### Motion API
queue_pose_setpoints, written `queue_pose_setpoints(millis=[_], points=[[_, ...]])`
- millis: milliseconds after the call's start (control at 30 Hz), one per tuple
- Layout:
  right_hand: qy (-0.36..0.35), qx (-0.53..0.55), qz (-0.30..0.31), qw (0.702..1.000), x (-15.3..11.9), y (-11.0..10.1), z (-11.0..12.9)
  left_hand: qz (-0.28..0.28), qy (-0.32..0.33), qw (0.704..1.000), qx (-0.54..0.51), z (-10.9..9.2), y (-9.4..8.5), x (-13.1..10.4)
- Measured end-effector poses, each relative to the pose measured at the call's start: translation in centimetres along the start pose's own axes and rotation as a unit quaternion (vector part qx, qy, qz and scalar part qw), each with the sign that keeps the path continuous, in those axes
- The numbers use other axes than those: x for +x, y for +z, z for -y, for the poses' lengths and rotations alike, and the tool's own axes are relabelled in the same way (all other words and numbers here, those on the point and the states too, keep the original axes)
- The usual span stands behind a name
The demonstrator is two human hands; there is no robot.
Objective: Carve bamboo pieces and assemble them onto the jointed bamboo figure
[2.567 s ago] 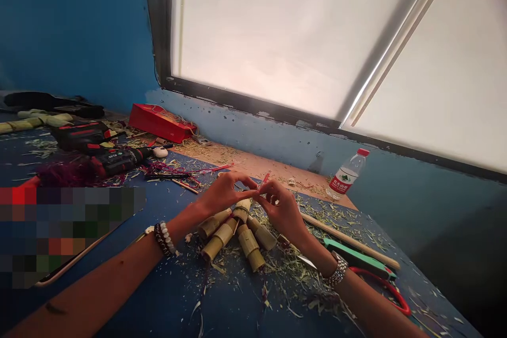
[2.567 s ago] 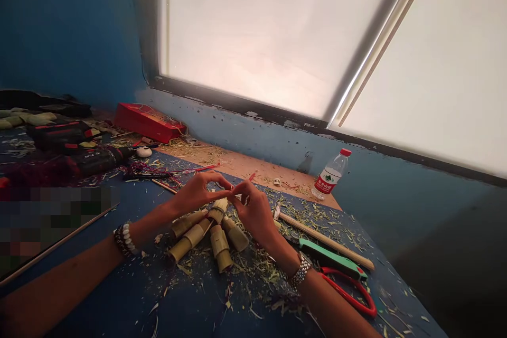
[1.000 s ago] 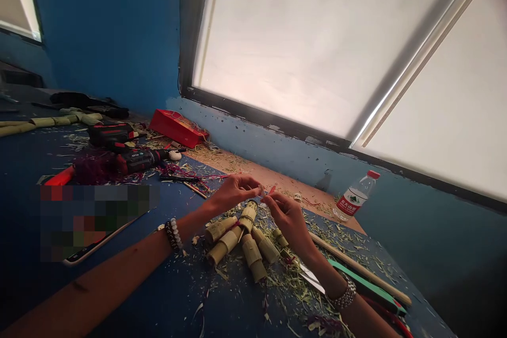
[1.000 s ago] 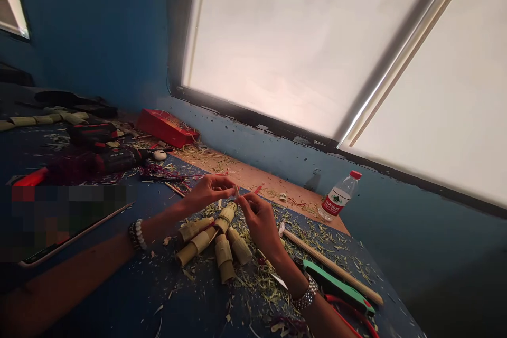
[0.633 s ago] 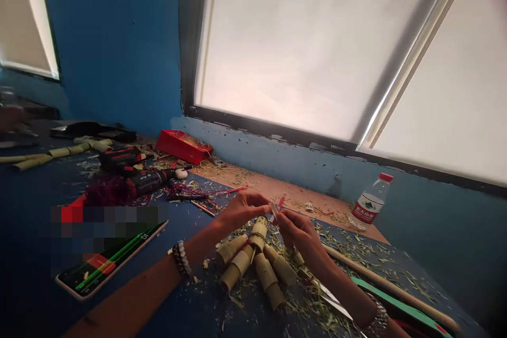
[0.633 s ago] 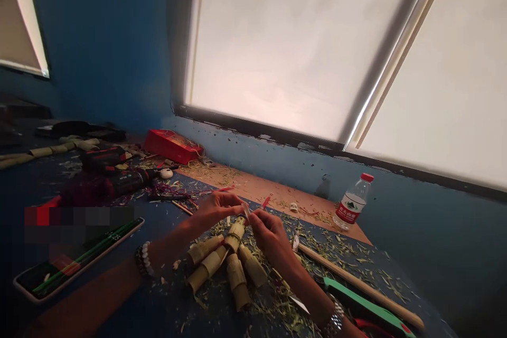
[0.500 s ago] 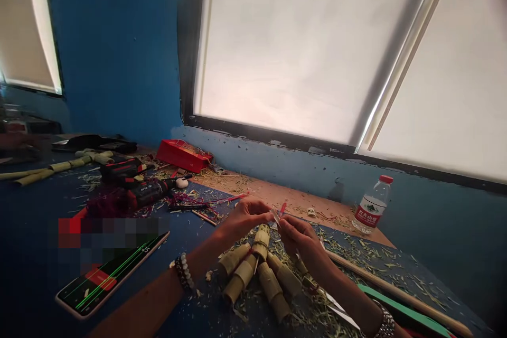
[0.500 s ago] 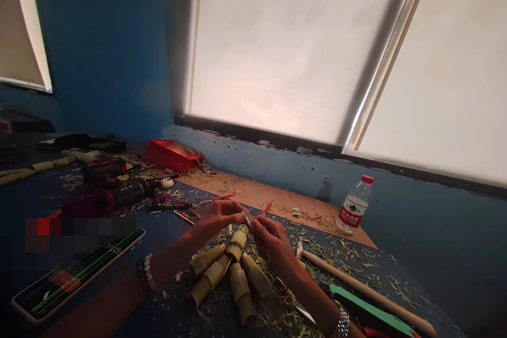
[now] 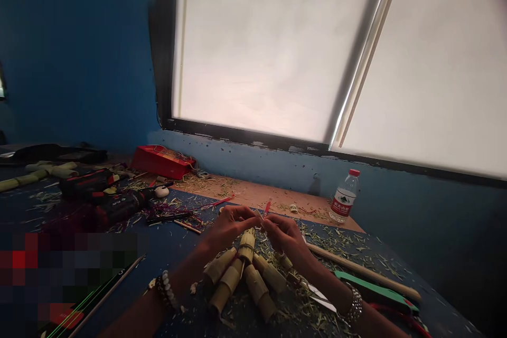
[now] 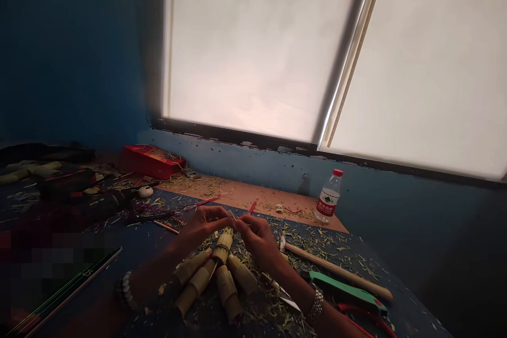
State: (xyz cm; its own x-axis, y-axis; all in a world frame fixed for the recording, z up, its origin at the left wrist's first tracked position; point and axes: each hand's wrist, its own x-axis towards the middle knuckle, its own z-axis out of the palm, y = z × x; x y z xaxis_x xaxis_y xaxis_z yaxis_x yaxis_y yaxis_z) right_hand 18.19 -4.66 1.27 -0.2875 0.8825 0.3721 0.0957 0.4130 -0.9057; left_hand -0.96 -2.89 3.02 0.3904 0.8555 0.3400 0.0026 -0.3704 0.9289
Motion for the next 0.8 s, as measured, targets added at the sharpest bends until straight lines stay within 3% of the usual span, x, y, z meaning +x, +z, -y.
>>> queue_pose_setpoints(millis=[333, 467, 667, 800], points=[[0.055, 0.19, 0.058, 0.978, -0.4, 0.2, -1.0, 0.059, 0.003, 0.995, -0.085, -0.4, 0.3, -0.4], [0.058, 0.205, 0.067, 0.975, -0.4, 0.4, -1.0, 0.038, 0.005, 0.997, -0.06, -0.3, 0.2, -0.4], [0.091, 0.209, 0.098, 0.969, -0.1, 0.8, -0.2, 0.067, 0.006, 0.997, -0.027, 0.1, -0.5, -0.1], [0.093, 0.198, 0.073, 0.973, 0.2, 0.9, -0.1, -0.015, 0.016, 1.0, -0.013, 0.4, -1.0, 0.6]])
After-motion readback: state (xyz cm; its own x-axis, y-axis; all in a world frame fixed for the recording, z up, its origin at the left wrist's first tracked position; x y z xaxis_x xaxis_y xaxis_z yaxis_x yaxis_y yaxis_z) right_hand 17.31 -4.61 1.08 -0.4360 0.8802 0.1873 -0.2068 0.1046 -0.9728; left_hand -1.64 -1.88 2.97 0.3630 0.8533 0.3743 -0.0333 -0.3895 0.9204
